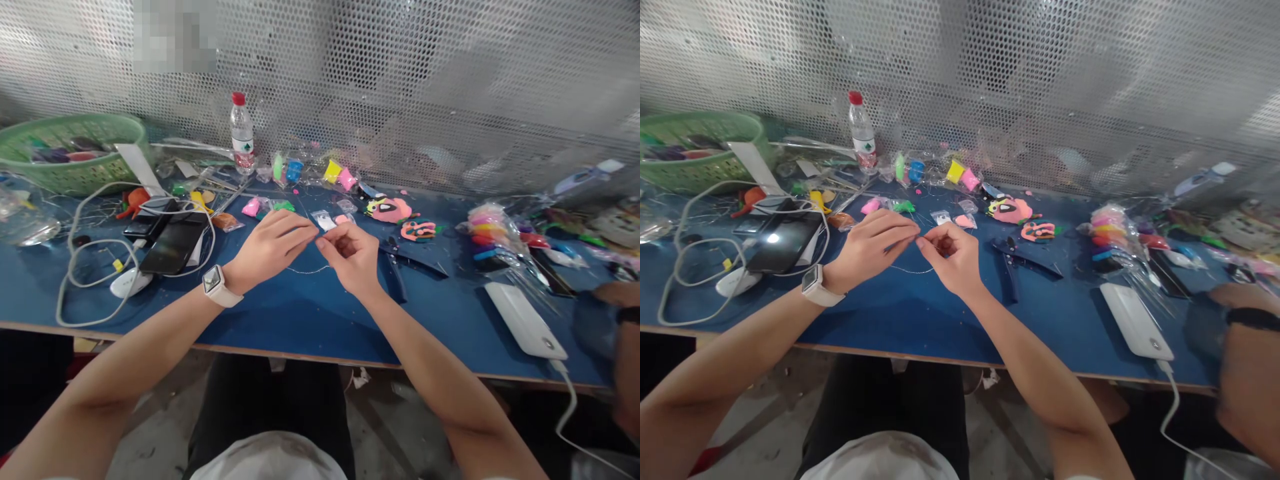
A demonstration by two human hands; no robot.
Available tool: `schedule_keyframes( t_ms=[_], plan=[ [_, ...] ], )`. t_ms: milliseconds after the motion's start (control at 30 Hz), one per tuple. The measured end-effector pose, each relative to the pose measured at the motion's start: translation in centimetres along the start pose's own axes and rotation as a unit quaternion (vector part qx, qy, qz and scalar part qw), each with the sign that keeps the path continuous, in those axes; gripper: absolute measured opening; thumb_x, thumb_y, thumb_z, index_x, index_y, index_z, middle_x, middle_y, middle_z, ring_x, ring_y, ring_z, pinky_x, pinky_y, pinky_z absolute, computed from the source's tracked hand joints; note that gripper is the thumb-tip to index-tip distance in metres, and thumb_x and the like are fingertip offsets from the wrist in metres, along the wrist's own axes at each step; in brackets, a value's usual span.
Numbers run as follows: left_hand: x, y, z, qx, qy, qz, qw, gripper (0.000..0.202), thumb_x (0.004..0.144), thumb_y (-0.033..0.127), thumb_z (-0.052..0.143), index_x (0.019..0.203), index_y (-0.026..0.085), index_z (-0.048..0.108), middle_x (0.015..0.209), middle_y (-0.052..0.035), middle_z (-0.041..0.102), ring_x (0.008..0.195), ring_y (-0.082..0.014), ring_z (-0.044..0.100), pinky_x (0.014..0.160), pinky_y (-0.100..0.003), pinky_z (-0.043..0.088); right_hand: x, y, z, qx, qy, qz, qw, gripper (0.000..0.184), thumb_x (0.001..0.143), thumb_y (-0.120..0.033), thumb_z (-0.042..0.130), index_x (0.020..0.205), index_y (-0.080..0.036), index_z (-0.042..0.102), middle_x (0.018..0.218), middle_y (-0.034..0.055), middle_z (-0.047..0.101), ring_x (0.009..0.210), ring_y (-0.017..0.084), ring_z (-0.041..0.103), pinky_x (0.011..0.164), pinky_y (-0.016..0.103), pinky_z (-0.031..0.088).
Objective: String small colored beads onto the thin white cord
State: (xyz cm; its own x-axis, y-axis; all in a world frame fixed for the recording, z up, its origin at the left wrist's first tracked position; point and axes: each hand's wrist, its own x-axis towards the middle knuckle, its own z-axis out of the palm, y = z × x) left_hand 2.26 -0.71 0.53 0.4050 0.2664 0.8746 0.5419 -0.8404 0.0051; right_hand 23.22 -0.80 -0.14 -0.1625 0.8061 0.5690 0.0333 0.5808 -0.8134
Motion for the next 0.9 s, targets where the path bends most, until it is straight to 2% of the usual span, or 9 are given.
schedule_keyframes(
  t_ms=[200,367,467,700,800,900],
  plan=[
    [-0.1,0.2,0.0,0.025,-0.007,-0.024,0.999,0.012,0.111,0.020,0.067,0.114,0.023,0.078,0.109,-0.0057,0.084,0.103,-0.0217,0.075,0.091,-0.039,0.057,-0.2,0.1,0.0,-0.042,0.014,-0.057,0.997,0.024,0.100,-0.039,0.083,0.087,-0.023,0.071,0.070,-0.0040,0.063,0.053,0.010,0.049,0.051,0.027,0.041],
    [-0.1,0.4,-0.1,0.041,-0.013,-0.047,0.998,0.014,0.112,0.025,0.066,0.113,0.026,0.080,0.108,-0.0054,0.085,0.101,-0.0237,0.073,0.092,-0.044,0.053,-0.2,0.3,0.0,-0.013,-0.021,-0.029,0.999,0.029,0.104,-0.048,0.078,0.091,-0.023,0.071,0.069,-0.0036,0.061,0.054,0.011,0.051,0.050,0.027,0.040],
    [-0.2,0.4,-0.1,0.031,-0.022,-0.067,0.997,0.015,0.112,0.028,0.066,0.113,0.028,0.081,0.107,-0.0052,0.085,0.101,-0.0245,0.072,0.092,-0.045,0.051,-0.1,0.2,-0.1,-0.058,-0.053,-0.052,0.996,0.034,0.110,-0.051,0.068,0.092,-0.024,0.075,0.077,0.0006,0.066,0.059,0.012,0.054,0.053,0.029,0.043],
    [0.4,1.2,-0.4,-0.010,-0.036,-0.125,0.991,0.018,0.113,0.032,0.067,0.106,0.026,0.082,0.097,-0.0041,0.084,0.095,-0.0227,0.073,0.090,-0.042,0.053,0.0,-0.5,-0.6,-0.153,-0.006,-0.159,0.975,0.031,0.110,-0.042,0.067,0.089,-0.025,0.082,0.071,0.0019,0.068,0.059,0.016,0.054,0.056,0.033,0.045],
    [0.7,1.5,-0.6,-0.039,-0.033,-0.148,0.988,0.019,0.112,0.035,0.067,0.106,0.024,0.082,0.095,-0.0034,0.083,0.090,-0.0205,0.073,0.088,-0.039,0.055,0.1,-0.6,-0.6,-0.155,0.000,-0.178,0.972,0.029,0.109,-0.040,0.068,0.088,-0.025,0.082,0.068,0.0010,0.066,0.058,0.015,0.052,0.055,0.033,0.044],
    [0.8,1.5,-0.7,-0.045,-0.029,-0.132,0.990,0.017,0.112,0.032,0.068,0.106,0.024,0.081,0.096,-0.0032,0.083,0.090,-0.0200,0.072,0.087,-0.038,0.055,0.1,-0.5,-0.5,-0.123,-0.014,-0.157,0.980,0.030,0.108,-0.039,0.070,0.085,-0.024,0.079,0.069,0.0004,0.066,0.056,0.013,0.052,0.053,0.031,0.043]
  ],
)
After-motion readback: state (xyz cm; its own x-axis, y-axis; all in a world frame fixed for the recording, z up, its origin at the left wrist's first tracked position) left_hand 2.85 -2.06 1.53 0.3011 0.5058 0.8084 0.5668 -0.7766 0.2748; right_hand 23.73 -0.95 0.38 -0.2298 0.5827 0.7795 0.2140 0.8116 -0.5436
